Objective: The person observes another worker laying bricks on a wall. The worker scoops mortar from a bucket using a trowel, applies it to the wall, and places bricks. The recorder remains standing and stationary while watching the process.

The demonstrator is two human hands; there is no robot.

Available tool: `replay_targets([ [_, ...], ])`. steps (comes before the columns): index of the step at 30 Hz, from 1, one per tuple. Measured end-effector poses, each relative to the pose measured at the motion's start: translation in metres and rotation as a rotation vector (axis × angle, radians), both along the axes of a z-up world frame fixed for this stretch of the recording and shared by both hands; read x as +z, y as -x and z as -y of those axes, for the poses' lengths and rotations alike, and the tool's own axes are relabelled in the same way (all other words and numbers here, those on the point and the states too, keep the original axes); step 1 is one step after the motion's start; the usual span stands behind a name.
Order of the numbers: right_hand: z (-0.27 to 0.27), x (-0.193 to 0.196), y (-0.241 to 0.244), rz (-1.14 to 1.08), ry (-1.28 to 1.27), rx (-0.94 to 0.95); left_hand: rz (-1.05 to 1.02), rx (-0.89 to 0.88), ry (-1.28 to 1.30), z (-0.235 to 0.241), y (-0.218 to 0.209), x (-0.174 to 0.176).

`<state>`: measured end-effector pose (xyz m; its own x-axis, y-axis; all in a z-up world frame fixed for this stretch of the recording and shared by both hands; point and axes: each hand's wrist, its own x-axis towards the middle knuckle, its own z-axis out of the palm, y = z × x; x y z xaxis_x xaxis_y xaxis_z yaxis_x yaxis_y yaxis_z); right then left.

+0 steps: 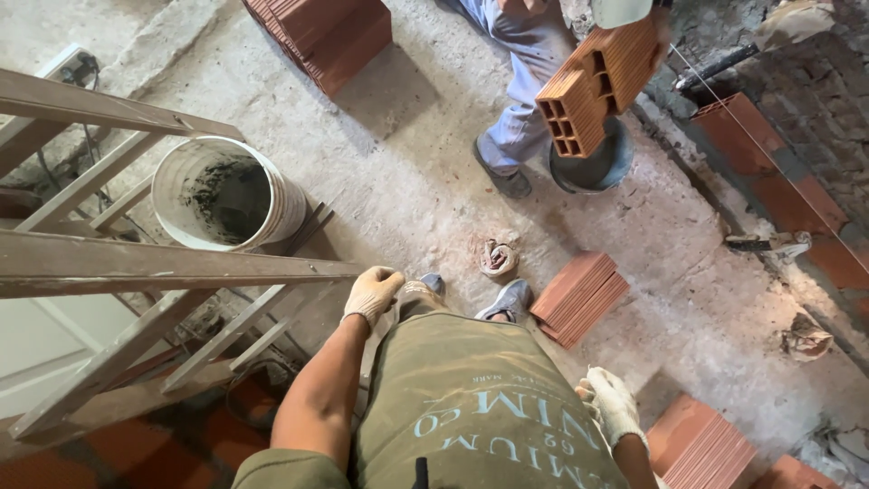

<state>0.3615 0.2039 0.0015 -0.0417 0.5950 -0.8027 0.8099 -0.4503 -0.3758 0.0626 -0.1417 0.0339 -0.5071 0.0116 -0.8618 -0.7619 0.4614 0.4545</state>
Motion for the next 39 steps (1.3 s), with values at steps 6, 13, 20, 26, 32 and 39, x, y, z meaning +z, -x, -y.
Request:
replay_targets([
  [6, 0.001, 0.001, 0.005, 0.021, 0.003, 0.012, 0.004, -0.009, -0.002, -0.001, 0.003, 0.002],
  [13, 0.005, 0.006, 0.004, 0.035, -0.013, -0.007, -0.008, -0.008, -0.004, 0.001, 0.001, -0.004],
  [20, 0.005, 0.005, 0.006, 0.053, -0.016, 0.004, -0.008, -0.026, 0.01, 0.001, 0.001, -0.007],
  [26, 0.001, 0.0, 0.001, 0.001, -0.005, -0.01, -0.019, -0.017, -0.006, 0.0, 0.001, -0.013],
  [32, -0.009, -0.015, -0.004, -0.037, 0.006, -0.017, -0.042, -0.034, -0.028, -0.005, 0.005, -0.017],
  [39, 0.002, 0.011, 0.013, -0.012, -0.01, 0.001, -0.046, -0.079, 0.0, -0.008, 0.006, -0.012],
])
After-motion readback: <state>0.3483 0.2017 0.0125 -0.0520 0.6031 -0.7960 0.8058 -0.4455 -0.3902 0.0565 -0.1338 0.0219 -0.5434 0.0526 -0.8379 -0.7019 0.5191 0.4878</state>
